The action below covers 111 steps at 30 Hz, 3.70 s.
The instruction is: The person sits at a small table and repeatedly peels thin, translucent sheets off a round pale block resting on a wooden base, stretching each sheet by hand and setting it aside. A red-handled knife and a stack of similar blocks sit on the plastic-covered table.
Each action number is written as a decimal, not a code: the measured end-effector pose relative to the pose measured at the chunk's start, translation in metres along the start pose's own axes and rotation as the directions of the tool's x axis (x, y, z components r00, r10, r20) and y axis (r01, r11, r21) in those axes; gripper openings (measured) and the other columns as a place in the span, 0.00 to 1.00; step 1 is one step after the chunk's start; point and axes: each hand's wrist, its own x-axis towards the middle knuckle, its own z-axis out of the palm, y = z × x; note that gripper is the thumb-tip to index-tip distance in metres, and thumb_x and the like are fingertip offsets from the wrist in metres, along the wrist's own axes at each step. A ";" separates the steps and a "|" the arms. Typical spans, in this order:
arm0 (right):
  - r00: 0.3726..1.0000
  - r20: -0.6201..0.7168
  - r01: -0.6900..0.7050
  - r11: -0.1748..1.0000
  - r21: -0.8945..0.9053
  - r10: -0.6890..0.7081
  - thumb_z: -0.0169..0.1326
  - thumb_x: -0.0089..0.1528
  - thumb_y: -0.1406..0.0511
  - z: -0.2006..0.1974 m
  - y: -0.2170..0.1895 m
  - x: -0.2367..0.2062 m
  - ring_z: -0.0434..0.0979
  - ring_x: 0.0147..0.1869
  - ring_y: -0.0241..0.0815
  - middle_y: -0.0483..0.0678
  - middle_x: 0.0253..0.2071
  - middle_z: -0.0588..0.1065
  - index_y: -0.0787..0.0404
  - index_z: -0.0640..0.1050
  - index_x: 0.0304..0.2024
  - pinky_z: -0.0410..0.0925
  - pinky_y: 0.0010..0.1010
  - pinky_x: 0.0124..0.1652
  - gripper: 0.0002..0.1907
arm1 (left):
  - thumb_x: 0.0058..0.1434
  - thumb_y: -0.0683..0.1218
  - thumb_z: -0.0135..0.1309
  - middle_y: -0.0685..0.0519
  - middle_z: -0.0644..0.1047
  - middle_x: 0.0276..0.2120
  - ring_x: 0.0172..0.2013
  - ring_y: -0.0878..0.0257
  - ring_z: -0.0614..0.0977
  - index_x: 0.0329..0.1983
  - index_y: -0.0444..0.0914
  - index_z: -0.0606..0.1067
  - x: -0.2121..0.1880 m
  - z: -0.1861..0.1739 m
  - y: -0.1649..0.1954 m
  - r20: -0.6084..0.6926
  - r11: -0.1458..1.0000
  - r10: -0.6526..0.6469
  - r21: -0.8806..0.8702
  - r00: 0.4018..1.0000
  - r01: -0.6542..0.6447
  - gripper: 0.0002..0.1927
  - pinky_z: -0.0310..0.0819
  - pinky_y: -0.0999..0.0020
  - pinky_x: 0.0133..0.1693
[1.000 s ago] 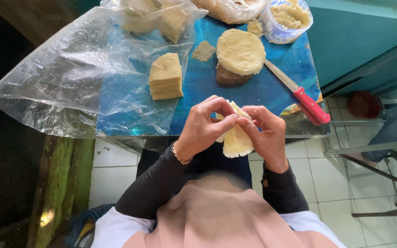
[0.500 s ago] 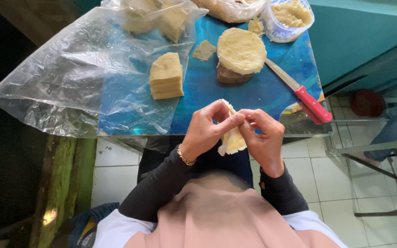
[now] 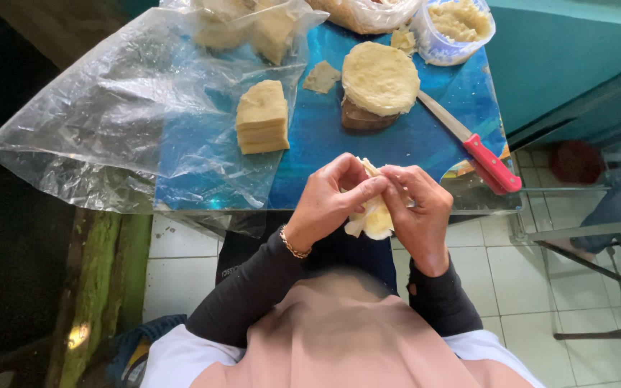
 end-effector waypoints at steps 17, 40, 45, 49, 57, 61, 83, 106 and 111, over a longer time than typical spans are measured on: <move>0.972 0.049 -0.235 0.963 0.131 0.230 0.59 0.67 0.69 0.015 0.002 -0.004 0.79 0.41 0.31 0.47 0.39 0.81 0.65 0.81 0.46 0.73 0.24 0.39 0.07 | 0.65 0.40 0.53 0.54 0.79 0.35 0.36 0.68 0.81 0.33 0.36 0.73 -0.007 -0.006 -0.031 -0.176 0.897 -0.151 -0.437 0.973 0.060 0.04 0.80 0.72 0.39; 0.992 -0.122 0.011 0.996 -0.085 -0.022 0.60 0.68 0.70 0.016 -0.016 0.015 0.82 0.44 0.40 0.51 0.43 0.80 0.64 0.79 0.46 0.72 0.27 0.37 0.05 | 0.69 0.43 0.59 0.56 0.78 0.35 0.36 0.73 0.77 0.43 0.33 0.76 0.008 0.006 -0.008 -0.226 0.980 0.187 -0.029 0.956 -0.199 0.07 0.75 0.75 0.36; 0.984 -0.168 -0.061 0.998 -0.024 0.057 0.59 0.70 0.70 0.021 -0.008 0.019 0.80 0.44 0.35 0.48 0.42 0.80 0.64 0.80 0.46 0.72 0.26 0.38 0.03 | 0.68 0.40 0.56 0.54 0.80 0.37 0.37 0.71 0.80 0.44 0.33 0.77 0.010 0.003 -0.027 -0.320 0.959 0.167 -0.168 0.932 -0.230 0.05 0.80 0.72 0.39; 0.972 -0.193 -0.112 0.985 0.135 0.137 0.58 0.71 0.69 0.026 -0.001 0.018 0.76 0.42 0.29 0.45 0.42 0.79 0.66 0.80 0.46 0.73 0.24 0.40 0.05 | 0.69 0.40 0.54 0.53 0.80 0.38 0.38 0.69 0.82 0.40 0.35 0.74 0.009 0.001 -0.038 -0.386 0.903 0.083 -0.361 0.919 -0.233 0.03 0.81 0.70 0.42; 0.951 -0.217 -0.180 0.964 0.198 0.222 0.58 0.71 0.67 0.025 0.008 0.018 0.73 0.41 0.25 0.41 0.38 0.77 0.65 0.79 0.45 0.71 0.21 0.38 0.06 | 0.67 0.39 0.55 0.51 0.80 0.36 0.37 0.66 0.82 0.37 0.37 0.73 0.013 -0.005 -0.048 -0.368 0.687 -0.045 -0.686 0.929 -0.239 0.03 0.79 0.66 0.46; 0.944 -0.236 -0.185 0.963 0.198 0.230 0.59 0.72 0.65 0.027 0.014 0.018 0.72 0.40 0.24 0.39 0.37 0.77 0.65 0.79 0.46 0.70 0.20 0.39 0.07 | 0.67 0.39 0.55 0.51 0.81 0.36 0.35 0.66 0.81 0.37 0.38 0.74 0.011 -0.012 -0.053 -0.385 0.625 -0.106 -0.743 0.917 -0.240 0.02 0.77 0.69 0.41; 0.858 0.133 -0.417 0.520 0.745 0.497 0.56 0.68 0.68 0.011 0.083 0.037 0.79 0.41 0.32 0.45 0.40 0.79 0.64 0.78 0.46 0.72 0.23 0.42 0.06 | 0.65 0.39 0.57 0.53 0.80 0.34 0.33 0.70 0.79 0.36 0.38 0.74 0.000 -0.062 0.000 -0.401 0.821 0.139 -0.465 0.905 -0.332 0.03 0.73 0.75 0.35; 0.860 0.510 -0.487 0.278 0.828 -0.012 0.56 0.65 0.49 -0.001 0.048 0.045 0.78 0.56 0.34 0.48 0.52 0.77 0.62 0.76 0.57 0.72 0.24 0.52 0.28 | 0.66 0.39 0.61 0.56 0.76 0.40 0.42 0.70 0.78 0.46 0.37 0.73 0.060 -0.038 0.050 0.441 0.905 0.088 -0.409 0.893 0.113 0.09 0.73 0.73 0.44; 0.827 0.499 -0.554 0.224 0.802 0.261 0.57 0.71 0.67 -0.020 0.069 0.026 0.79 0.46 0.36 0.48 0.44 0.78 0.65 0.76 0.48 0.72 0.26 0.45 0.07 | 0.66 0.42 0.61 0.57 0.76 0.36 0.35 0.72 0.76 0.43 0.38 0.75 0.048 -0.040 0.011 0.260 0.903 -0.116 -0.374 0.959 0.210 0.07 0.70 0.76 0.35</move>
